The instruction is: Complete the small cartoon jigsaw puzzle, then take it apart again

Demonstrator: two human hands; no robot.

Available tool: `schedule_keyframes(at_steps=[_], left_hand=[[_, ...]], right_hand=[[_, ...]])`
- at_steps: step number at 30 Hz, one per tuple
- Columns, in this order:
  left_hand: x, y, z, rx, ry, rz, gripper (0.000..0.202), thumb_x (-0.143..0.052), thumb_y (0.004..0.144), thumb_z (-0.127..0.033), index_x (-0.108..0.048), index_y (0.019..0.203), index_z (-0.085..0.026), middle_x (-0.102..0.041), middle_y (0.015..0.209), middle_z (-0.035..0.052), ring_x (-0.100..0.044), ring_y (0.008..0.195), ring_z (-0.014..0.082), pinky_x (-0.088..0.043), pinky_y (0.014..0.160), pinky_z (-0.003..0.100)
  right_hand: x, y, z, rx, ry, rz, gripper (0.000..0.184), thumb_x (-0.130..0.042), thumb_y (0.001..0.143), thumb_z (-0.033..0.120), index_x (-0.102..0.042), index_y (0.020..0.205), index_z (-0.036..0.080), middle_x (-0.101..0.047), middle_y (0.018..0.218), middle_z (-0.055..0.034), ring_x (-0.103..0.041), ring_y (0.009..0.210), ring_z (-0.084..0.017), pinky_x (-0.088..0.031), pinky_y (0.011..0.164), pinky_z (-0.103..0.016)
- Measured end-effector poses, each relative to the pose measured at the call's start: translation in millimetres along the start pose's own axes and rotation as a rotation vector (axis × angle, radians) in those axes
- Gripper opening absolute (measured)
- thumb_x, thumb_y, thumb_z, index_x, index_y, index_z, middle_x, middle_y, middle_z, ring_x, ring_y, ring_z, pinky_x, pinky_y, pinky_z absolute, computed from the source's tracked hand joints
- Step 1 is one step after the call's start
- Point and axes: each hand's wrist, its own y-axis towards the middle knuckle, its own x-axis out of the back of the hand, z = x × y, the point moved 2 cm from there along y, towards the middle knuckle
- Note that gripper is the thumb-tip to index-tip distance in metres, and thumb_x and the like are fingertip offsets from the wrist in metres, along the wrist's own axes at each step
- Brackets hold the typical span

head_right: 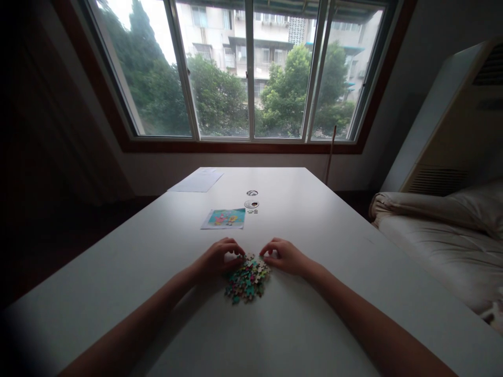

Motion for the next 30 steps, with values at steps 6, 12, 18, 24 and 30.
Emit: schedule_keyframes(at_steps=[6,12,18,24,30], left_hand=[[0.8,3,-2,0.122,-0.229,-0.042,0.014,-0.057,0.073,-0.027,-0.062,0.073,-0.014,-0.056,0.063,-0.0006,-0.046,0.057,0.0087,-0.037,0.052,0.018],[-1.6,5,-3,0.178,-0.318,-0.119,0.017,-0.057,0.074,-0.028,-0.061,0.075,-0.012,-0.059,0.064,0.0009,-0.045,0.054,0.0079,-0.035,0.049,0.018],[-8.4,6,-14,0.167,-0.305,-0.115,0.022,-0.059,0.072,-0.034,-0.062,0.072,-0.012,-0.057,0.063,0.0009,-0.046,0.056,0.0091,-0.036,0.048,0.018],[-6.8,6,-18,0.159,-0.337,-0.111,0.022,-0.057,0.074,-0.035,-0.062,0.075,-0.013,-0.060,0.067,0.0013,-0.047,0.056,0.0084,-0.037,0.049,0.018],[-4.9,6,-15,0.200,-0.365,-0.120,0.026,-0.056,0.075,-0.036,-0.064,0.076,-0.012,-0.063,0.069,0.0042,-0.051,0.058,0.0107,-0.037,0.049,0.019]], right_hand=[[-3,-1,4,-0.018,0.003,-0.100,0.015,-0.055,0.074,0.024,-0.064,0.085,0.018,-0.056,0.073,-0.0014,-0.045,0.056,-0.008,-0.038,0.054,-0.020],[-9,0,32,-0.006,-0.012,-0.317,0.012,-0.053,0.077,0.028,-0.061,0.081,0.019,-0.056,0.066,-0.0006,-0.047,0.058,-0.011,-0.039,0.055,-0.023],[-12,-2,46,0.027,-0.014,-0.357,0.014,-0.055,0.076,0.032,-0.061,0.078,0.020,-0.056,0.066,-0.0009,-0.048,0.057,-0.010,-0.039,0.053,-0.022],[-11,-1,46,0.051,-0.032,-0.370,0.012,-0.054,0.078,0.030,-0.060,0.075,0.019,-0.056,0.066,-0.0008,-0.048,0.058,-0.010,-0.039,0.055,-0.023],[-6,-3,42,0.046,-0.080,-0.468,0.014,-0.051,0.080,0.030,-0.058,0.076,0.019,-0.055,0.066,-0.0012,-0.046,0.057,-0.011,-0.039,0.056,-0.024]])
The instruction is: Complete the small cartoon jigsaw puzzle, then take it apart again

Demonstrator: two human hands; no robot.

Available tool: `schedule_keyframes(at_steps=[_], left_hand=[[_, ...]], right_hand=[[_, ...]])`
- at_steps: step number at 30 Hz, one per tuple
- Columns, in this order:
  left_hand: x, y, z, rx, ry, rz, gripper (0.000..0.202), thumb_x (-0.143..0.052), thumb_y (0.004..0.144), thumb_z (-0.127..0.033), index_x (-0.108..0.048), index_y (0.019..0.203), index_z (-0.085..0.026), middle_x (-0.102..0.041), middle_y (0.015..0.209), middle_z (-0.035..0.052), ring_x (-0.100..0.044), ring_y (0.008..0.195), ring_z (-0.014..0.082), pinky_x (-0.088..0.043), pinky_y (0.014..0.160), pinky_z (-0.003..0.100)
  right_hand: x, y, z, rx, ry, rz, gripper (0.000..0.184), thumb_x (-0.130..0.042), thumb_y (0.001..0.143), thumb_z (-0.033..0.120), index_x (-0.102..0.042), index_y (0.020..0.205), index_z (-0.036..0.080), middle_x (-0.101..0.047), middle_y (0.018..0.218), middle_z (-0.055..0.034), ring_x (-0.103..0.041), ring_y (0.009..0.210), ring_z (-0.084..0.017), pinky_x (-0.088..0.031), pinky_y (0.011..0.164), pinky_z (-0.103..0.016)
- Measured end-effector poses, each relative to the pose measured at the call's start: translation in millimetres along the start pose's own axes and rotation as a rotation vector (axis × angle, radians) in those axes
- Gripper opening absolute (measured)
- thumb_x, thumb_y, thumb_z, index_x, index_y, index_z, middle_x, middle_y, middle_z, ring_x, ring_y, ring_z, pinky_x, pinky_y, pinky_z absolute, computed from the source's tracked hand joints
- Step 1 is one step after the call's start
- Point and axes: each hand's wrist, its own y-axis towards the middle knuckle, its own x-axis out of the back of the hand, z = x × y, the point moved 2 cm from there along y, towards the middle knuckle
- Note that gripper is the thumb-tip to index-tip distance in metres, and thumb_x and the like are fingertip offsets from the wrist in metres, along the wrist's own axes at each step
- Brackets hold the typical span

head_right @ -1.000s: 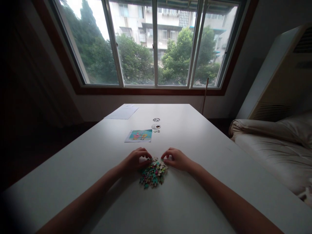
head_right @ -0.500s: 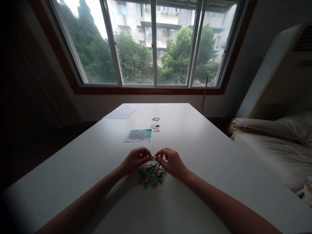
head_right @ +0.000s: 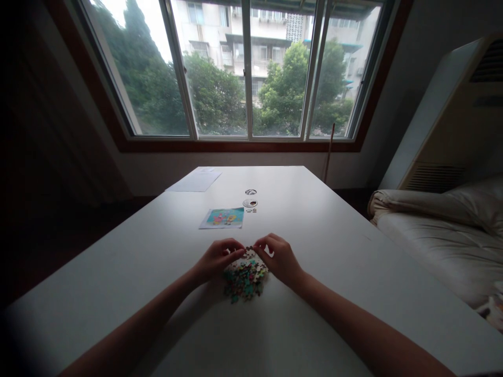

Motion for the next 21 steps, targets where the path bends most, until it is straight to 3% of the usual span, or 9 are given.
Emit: schedule_keyframes(at_steps=[7,14,21], left_hand=[[-1.3,-0.4,1.4,0.018,-0.061,0.008,0.027,-0.057,0.074,-0.037,-0.065,0.075,-0.011,-0.064,0.069,0.0043,-0.053,0.060,0.0121,-0.039,0.051,0.020],[0.2,1.7,2.2,0.025,-0.092,0.013,0.027,-0.059,0.072,-0.037,-0.065,0.075,-0.011,-0.065,0.070,0.0050,-0.055,0.063,0.0132,-0.040,0.052,0.020],[0.9,1.5,6.3,0.015,-0.087,0.017,0.026,-0.061,0.071,-0.037,-0.065,0.075,-0.012,-0.065,0.071,0.0048,-0.056,0.063,0.0132,-0.041,0.053,0.021]], right_hand=[[2.1,-3.1,-2.0,0.183,-0.136,0.003,0.014,-0.049,0.083,0.028,-0.061,0.081,0.021,-0.060,0.076,-0.0034,-0.052,0.072,-0.013,-0.038,0.070,-0.027],[7.5,-3.9,0.9,0.387,-0.227,-0.071,0.012,-0.051,0.082,0.023,-0.063,0.083,0.021,-0.060,0.072,-0.0016,-0.049,0.065,-0.011,-0.033,0.065,-0.026],[7.2,-3.2,-0.3,0.403,-0.236,-0.041,0.012,-0.052,0.082,0.024,-0.063,0.082,0.021,-0.060,0.071,-0.0012,-0.050,0.065,-0.011,-0.033,0.065,-0.027]])
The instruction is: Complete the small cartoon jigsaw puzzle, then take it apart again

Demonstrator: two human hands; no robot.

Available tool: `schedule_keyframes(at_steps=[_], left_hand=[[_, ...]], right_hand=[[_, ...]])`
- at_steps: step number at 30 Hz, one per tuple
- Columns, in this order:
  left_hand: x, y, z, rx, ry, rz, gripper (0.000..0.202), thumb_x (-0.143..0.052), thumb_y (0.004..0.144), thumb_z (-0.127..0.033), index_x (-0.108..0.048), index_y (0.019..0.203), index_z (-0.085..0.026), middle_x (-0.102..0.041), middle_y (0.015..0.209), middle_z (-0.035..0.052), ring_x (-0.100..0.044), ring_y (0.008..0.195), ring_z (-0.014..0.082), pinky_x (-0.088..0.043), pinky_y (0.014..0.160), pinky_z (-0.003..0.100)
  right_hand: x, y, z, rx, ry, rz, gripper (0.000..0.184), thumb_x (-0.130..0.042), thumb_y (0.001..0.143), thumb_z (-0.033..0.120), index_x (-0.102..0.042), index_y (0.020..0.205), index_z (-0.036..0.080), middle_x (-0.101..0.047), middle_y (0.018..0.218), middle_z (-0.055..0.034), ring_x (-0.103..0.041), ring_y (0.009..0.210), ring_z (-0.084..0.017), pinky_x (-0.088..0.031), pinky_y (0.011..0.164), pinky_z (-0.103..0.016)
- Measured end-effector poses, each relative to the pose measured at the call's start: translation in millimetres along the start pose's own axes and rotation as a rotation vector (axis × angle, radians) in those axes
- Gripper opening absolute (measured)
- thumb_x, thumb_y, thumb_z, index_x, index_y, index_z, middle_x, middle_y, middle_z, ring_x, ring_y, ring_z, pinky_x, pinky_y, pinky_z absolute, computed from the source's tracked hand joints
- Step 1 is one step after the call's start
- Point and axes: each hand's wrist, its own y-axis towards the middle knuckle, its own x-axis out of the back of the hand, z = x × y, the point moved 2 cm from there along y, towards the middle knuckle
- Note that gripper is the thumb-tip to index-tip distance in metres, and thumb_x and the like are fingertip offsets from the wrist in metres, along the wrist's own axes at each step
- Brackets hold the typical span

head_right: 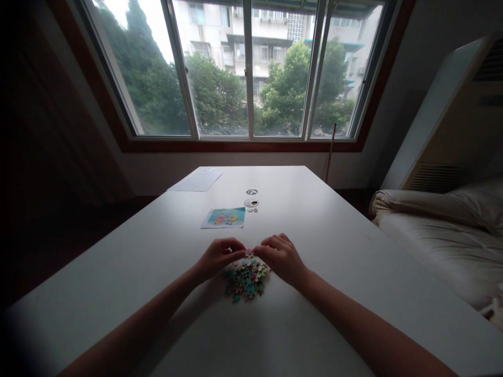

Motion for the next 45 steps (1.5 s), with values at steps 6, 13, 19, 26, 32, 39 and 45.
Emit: schedule_keyframes(at_steps=[6,13,19,26,32,39,45], left_hand=[[4.4,-2,-9,-0.130,0.138,-0.145,0.020,-0.060,0.074,-0.032,-0.064,0.073,-0.013,-0.061,0.063,0.0023,-0.048,0.054,0.0094,-0.038,0.050,0.020],[5.8,-6,-19,-0.348,0.306,-0.267,0.013,-0.058,0.076,-0.026,-0.065,0.075,-0.016,-0.056,0.066,0.0023,-0.048,0.056,0.0092,-0.040,0.051,0.020],[2.7,-6,-21,-0.394,0.346,-0.254,0.011,-0.057,0.077,-0.024,-0.065,0.076,-0.016,-0.055,0.066,0.0026,-0.050,0.059,0.0103,-0.042,0.053,0.021],[1.6,-6,-20,-0.417,0.379,-0.243,0.009,-0.057,0.077,-0.022,-0.064,0.076,-0.016,-0.055,0.066,0.0025,-0.051,0.061,0.0112,-0.043,0.056,0.022],[2.6,-6,-15,-0.373,0.413,-0.216,0.008,-0.057,0.077,-0.022,-0.063,0.078,-0.017,-0.055,0.068,0.0019,-0.050,0.061,0.0108,-0.043,0.057,0.022],[13.5,-4,-5,-0.311,0.485,-0.176,0.007,-0.057,0.075,-0.020,-0.062,0.072,-0.017,-0.055,0.066,0.0008,-0.048,0.058,0.0099,-0.040,0.055,0.021],[19.4,-2,9,-0.256,0.546,-0.181,0.007,-0.055,0.075,-0.019,-0.061,0.074,-0.017,-0.055,0.068,0.0006,-0.048,0.058,0.0104,-0.040,0.056,0.022]], right_hand=[[-4,-1,-4,-0.164,0.029,-0.010,0.015,-0.051,0.082,0.029,-0.062,0.087,0.020,-0.062,0.078,-0.0036,-0.054,0.070,-0.013,-0.037,0.069,-0.027],[-7,-1,-4,-0.249,0.056,0.001,0.015,-0.052,0.081,0.030,-0.062,0.086,0.021,-0.062,0.079,-0.0035,-0.054,0.069,-0.013,-0.039,0.066,-0.027],[-7,0,-1,-0.242,0.065,-0.014,0.014,-0.053,0.080,0.031,-0.063,0.084,0.021,-0.062,0.077,-0.0031,-0.054,0.067,-0.012,-0.039,0.065,-0.026],[-6,1,1,-0.222,0.071,-0.027,0.012,-0.053,0.080,0.027,-0.062,0.081,0.020,-0.062,0.076,-0.0025,-0.054,0.066,-0.012,-0.039,0.065,-0.026],[-4,2,0,-0.203,0.057,-0.042,0.010,-0.053,0.080,0.025,-0.061,0.080,0.020,-0.063,0.076,-0.0016,-0.051,0.060,-0.010,-0.038,0.065,-0.026],[0,-1,-16,-0.279,0.015,-0.131,0.011,-0.053,0.080,0.027,-0.061,0.078,0.019,-0.061,0.073,-0.0012,-0.047,0.054,-0.009,-0.039,0.062,-0.027],[-5,1,-16,-0.403,0.167,-0.122,0.014,-0.052,0.080,0.029,-0.060,0.077,0.019,-0.059,0.073,-0.0027,-0.048,0.056,-0.010,-0.042,0.055,-0.024]])
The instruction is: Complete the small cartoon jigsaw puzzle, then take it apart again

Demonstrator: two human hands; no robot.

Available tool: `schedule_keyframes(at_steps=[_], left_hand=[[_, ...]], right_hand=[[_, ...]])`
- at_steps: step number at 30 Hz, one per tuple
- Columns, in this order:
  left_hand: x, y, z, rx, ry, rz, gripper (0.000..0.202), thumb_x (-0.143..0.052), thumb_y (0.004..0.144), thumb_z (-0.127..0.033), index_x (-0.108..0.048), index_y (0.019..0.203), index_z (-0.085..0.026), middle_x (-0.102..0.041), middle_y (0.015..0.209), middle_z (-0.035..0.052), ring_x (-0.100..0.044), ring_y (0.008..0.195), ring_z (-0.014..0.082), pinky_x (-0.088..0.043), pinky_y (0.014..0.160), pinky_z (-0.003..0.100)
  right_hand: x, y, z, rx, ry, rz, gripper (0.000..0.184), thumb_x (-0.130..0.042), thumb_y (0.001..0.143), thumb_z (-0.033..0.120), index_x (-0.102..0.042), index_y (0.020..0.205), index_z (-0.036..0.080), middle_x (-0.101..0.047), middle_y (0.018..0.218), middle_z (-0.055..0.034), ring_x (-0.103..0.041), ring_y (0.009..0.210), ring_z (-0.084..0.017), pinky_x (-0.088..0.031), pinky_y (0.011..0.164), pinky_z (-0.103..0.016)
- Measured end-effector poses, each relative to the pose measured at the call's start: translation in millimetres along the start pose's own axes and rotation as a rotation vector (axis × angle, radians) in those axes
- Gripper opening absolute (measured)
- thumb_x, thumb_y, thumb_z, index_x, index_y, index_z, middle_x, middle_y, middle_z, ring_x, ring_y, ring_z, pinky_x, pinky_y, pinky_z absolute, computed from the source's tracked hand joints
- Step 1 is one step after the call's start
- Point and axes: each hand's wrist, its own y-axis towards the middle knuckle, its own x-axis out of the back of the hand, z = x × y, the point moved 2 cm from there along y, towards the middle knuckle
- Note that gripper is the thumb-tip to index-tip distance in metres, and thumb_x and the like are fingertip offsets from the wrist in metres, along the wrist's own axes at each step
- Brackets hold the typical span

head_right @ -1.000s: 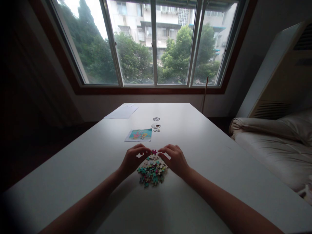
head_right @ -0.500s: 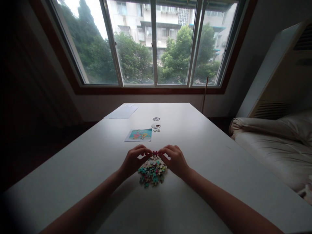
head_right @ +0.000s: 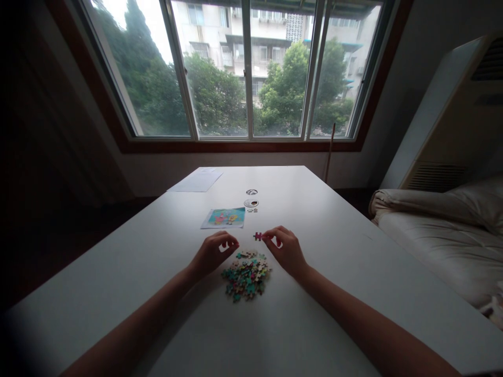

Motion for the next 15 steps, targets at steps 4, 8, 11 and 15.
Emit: schedule_keyframes(at_steps=[4,8,11,15], left_hand=[[-2.5,1,11,0.029,0.076,0.029,0.009,-0.052,0.076,-0.018,-0.061,0.074,-0.018,-0.057,0.070,0.0021,-0.050,0.066,0.0139,-0.041,0.062,0.025],[-3.8,1,20,0.023,0.140,0.074,0.013,-0.050,0.077,-0.017,-0.063,0.078,-0.019,-0.059,0.079,0.0045,-0.049,0.081,0.0188,-0.041,0.074,0.031],[-5.1,1,22,0.043,0.205,0.126,0.017,-0.049,0.079,-0.021,-0.062,0.090,-0.020,-0.058,0.089,0.0063,-0.048,0.089,0.0211,-0.039,0.080,0.035],[-8.9,0,21,0.091,0.341,0.208,0.026,-0.046,0.081,-0.029,-0.055,0.105,-0.022,-0.053,0.102,0.0077,-0.045,0.097,0.0245,-0.037,0.082,0.040]], right_hand=[[-10,9,-3,-0.048,0.055,0.096,0.014,-0.053,0.078,0.029,-0.061,0.077,0.018,-0.058,0.073,-0.0029,-0.048,0.056,-0.010,-0.041,0.053,-0.023],[-26,22,-19,-0.043,-0.007,0.185,0.014,-0.053,0.078,0.029,-0.063,0.077,0.018,-0.058,0.073,-0.0021,-0.048,0.057,-0.010,-0.041,0.056,-0.023],[-40,31,-34,-0.042,-0.053,0.216,0.014,-0.054,0.077,0.028,-0.064,0.078,0.018,-0.058,0.074,-0.0017,-0.048,0.056,-0.009,-0.040,0.058,-0.024],[-58,42,-49,-0.091,-0.102,0.250,0.015,-0.055,0.075,0.030,-0.065,0.076,0.018,-0.058,0.073,-0.0020,-0.049,0.060,-0.011,-0.040,0.061,-0.024]])
